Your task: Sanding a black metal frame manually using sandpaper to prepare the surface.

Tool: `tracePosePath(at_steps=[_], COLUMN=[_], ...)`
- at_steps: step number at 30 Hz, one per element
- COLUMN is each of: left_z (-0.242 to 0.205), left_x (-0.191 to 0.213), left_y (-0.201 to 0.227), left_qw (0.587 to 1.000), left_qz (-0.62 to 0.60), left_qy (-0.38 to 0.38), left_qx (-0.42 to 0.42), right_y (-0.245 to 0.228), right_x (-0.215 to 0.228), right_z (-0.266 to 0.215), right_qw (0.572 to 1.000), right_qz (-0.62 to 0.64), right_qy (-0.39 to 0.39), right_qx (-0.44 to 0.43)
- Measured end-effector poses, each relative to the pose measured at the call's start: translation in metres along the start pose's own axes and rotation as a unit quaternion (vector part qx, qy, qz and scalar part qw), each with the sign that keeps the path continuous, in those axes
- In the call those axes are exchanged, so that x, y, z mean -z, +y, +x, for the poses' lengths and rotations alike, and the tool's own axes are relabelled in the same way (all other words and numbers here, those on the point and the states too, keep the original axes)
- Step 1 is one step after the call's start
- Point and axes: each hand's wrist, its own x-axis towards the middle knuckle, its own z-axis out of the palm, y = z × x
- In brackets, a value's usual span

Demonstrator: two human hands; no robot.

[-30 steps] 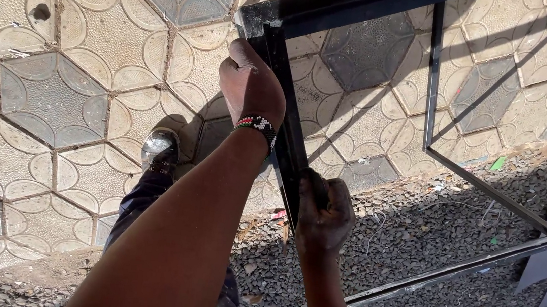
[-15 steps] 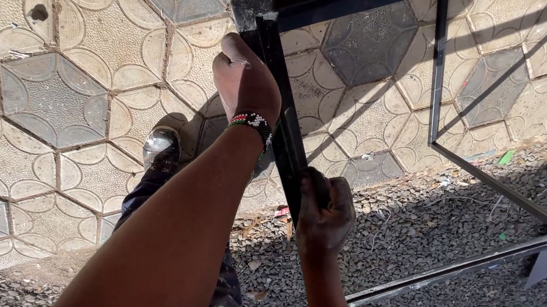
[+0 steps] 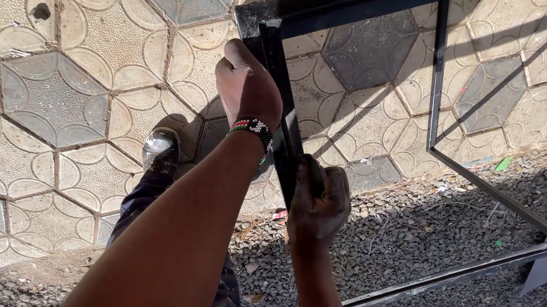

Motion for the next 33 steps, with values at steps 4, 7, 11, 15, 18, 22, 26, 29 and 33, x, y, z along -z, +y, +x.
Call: tracePosePath(at_steps=[4, 7, 11, 15, 18, 22, 26, 29, 33], left_z=[0.004, -0.001, -0.002, 0.012, 0.002, 0.005, 0.005, 0.001, 0.001], left_x=[0.002, 0.000, 0.002, -0.004, -0.003, -0.003, -0.002, -0.003, -0.006], left_y=[-0.002, 0.015, 0.014, -0.002, 0.010, 0.009, 0.010, 0.013, 0.016], left_qw=[1.000, 0.999, 0.999, 1.000, 1.000, 1.000, 1.000, 0.999, 0.998], left_qz=[0.010, -0.015, -0.001, 0.012, -0.012, -0.017, -0.021, -0.014, 0.009], left_qy=[0.001, -0.004, -0.014, -0.010, -0.001, -0.001, -0.004, 0.008, 0.028], left_qx=[0.015, 0.034, 0.032, 0.012, 0.020, 0.001, 0.014, 0.032, 0.053], right_y=[-0.053, -0.051, -0.005, -0.032, -0.072, -0.030, -0.029, -0.056, -0.068], right_x=[-0.043, -0.013, 0.023, -0.011, -0.023, 0.010, 0.003, -0.024, -0.009], right_z=[0.069, 0.049, -0.007, 0.037, 0.070, 0.019, 0.013, 0.053, 0.060], right_qw=[0.995, 0.993, 0.996, 0.996, 0.994, 0.994, 0.998, 0.998, 0.994], right_qz=[0.044, 0.027, -0.037, -0.037, 0.022, -0.017, -0.032, -0.004, 0.014], right_qy=[-0.003, -0.098, -0.082, -0.068, -0.108, -0.106, -0.056, -0.058, -0.111], right_qx=[0.086, 0.065, -0.009, 0.042, 0.012, -0.034, 0.004, 0.002, -0.009])
